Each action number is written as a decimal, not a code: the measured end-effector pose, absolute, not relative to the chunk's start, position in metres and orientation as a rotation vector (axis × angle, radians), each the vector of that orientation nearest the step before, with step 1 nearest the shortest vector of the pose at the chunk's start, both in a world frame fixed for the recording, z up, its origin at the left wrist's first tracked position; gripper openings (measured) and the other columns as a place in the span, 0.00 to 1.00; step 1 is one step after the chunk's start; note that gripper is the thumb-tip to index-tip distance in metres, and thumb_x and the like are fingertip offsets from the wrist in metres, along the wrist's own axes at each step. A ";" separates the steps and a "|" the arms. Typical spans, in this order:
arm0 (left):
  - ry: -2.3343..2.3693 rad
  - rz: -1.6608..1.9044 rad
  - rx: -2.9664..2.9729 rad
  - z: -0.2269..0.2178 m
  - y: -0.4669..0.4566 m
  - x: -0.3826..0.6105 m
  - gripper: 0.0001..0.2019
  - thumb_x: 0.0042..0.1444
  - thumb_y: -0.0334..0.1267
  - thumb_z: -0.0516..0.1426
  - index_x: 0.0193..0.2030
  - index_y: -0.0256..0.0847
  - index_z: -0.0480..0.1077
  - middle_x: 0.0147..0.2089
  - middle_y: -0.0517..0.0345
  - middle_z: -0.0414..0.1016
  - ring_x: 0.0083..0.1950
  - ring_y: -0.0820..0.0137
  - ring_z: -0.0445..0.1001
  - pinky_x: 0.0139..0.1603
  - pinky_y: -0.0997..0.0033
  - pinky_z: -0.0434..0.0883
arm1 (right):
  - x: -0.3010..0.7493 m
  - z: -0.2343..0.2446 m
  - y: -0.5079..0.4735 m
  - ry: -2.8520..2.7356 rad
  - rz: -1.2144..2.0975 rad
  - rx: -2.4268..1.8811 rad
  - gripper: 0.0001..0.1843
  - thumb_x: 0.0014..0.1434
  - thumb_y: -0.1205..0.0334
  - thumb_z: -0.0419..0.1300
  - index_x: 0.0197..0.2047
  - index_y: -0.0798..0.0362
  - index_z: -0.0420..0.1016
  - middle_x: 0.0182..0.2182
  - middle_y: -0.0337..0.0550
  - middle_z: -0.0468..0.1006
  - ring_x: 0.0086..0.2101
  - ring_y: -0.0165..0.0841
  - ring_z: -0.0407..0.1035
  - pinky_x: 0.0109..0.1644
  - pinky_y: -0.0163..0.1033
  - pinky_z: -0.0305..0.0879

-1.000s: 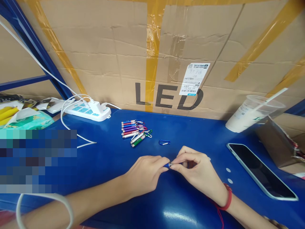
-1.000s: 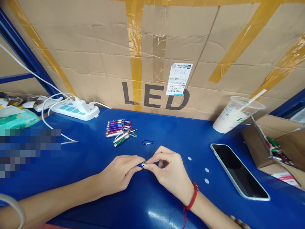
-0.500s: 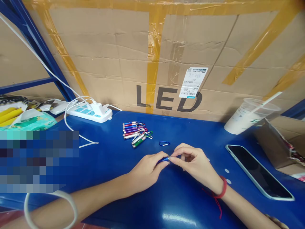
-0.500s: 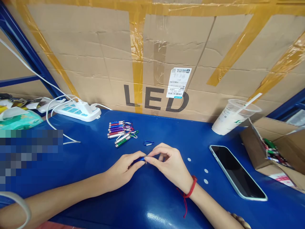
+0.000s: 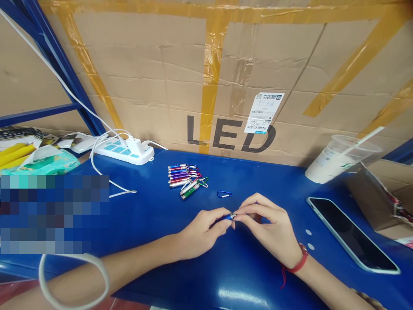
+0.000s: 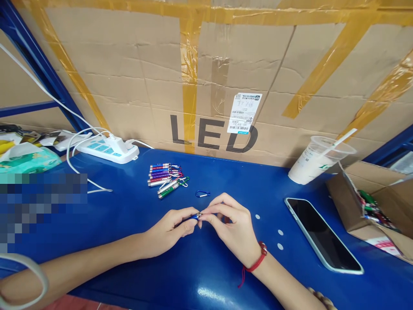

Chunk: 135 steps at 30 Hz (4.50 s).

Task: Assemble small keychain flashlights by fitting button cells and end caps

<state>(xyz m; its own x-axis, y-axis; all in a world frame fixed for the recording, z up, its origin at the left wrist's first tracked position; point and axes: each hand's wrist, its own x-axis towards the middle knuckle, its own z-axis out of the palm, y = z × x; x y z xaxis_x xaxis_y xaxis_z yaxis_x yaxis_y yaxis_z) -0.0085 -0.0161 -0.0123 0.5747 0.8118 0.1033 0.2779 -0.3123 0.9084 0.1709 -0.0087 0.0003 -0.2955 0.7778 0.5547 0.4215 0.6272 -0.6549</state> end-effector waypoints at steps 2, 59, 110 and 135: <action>0.894 0.710 1.907 -0.013 -0.016 -0.009 0.12 0.63 0.38 0.45 0.37 0.38 0.66 0.25 0.65 0.62 0.25 0.77 0.59 0.28 0.78 0.60 | 0.171 0.001 -0.010 -1.941 0.462 -0.953 0.07 0.54 0.62 0.62 0.25 0.52 0.77 0.25 0.41 0.73 0.20 0.24 0.64 0.20 0.31 0.62; 1.119 1.010 3.003 -0.022 -0.021 -0.009 0.12 0.61 0.27 0.44 0.43 0.35 0.67 0.23 0.60 0.70 0.22 0.71 0.70 0.23 0.71 0.66 | 0.163 0.005 -0.017 -1.468 1.960 -1.188 0.27 0.53 0.39 0.54 0.20 0.54 0.63 0.07 0.23 0.44 0.09 0.19 0.37 0.10 0.26 0.49; 1.347 0.579 2.273 -0.014 -0.008 -0.008 0.16 0.63 0.42 0.45 0.53 0.48 0.67 0.30 0.62 0.77 0.32 0.68 0.73 0.38 0.69 0.64 | 0.177 -0.011 0.006 -1.939 0.487 -0.956 0.09 0.54 0.56 0.61 0.30 0.53 0.78 0.31 0.42 0.74 0.20 0.23 0.63 0.23 0.31 0.65; 1.244 0.544 2.299 -0.015 -0.008 -0.006 0.14 0.64 0.39 0.44 0.49 0.40 0.66 0.30 0.57 0.69 0.38 0.65 0.65 0.42 0.63 0.63 | 0.179 -0.014 0.004 -1.978 0.546 -1.062 0.07 0.54 0.57 0.62 0.31 0.51 0.78 0.37 0.41 0.73 0.22 0.21 0.65 0.27 0.30 0.65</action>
<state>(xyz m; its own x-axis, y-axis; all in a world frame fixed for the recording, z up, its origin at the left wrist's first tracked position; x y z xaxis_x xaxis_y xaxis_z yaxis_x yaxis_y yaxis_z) -0.0058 -0.0083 -0.0154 0.5112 0.8510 0.1202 0.6658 -0.4806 0.5708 0.1792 0.0041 -0.0139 -0.3204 0.8333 0.4505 0.4842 0.5528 -0.6782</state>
